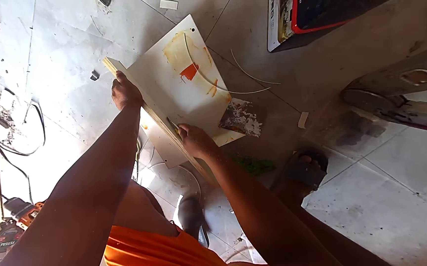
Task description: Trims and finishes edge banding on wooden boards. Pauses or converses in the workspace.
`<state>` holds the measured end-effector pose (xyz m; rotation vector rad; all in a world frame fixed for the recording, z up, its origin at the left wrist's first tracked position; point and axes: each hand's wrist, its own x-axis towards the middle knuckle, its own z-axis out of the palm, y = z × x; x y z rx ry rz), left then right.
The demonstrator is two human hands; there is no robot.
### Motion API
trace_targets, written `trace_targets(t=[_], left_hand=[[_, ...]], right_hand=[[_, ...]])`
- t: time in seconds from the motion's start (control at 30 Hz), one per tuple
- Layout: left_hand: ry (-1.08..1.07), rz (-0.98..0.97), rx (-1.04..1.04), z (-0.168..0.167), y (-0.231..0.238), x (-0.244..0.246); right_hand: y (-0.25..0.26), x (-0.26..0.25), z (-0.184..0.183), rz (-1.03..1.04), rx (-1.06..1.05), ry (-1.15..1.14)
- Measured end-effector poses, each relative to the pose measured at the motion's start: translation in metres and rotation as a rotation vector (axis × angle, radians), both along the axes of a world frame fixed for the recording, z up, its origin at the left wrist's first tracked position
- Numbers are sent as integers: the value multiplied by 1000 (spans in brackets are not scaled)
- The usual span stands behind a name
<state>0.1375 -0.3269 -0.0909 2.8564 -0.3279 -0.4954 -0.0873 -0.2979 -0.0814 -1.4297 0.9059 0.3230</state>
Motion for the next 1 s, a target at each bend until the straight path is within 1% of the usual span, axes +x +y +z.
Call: trace_targets(t=[0.13,0.23,0.3,0.37,0.43,0.53,0.73,1.0], left_hand=[[-15,-47,32,1,-3,-1],[42,-94,86,5,-4,11],[112,-32,10,6,-7,24],[143,16,-75,5,-4,17],[138,33,-124,1,12,-5],[52,38,-86,-7,15,-23],[19,47,-69,-6,12,-26],[43,61,-69,-7,11,-26]], right_hand=[[14,-32,6,-44,26,3],[20,-38,15,-85,-21,-37],[16,-36,17,-72,-73,-46],[8,-30,12,-46,-93,-39],[1,-15,7,-10,-111,-43],[-9,12,-2,8,-145,-61],[-26,53,-7,41,-110,-99],[-31,64,-3,98,-120,-8]])
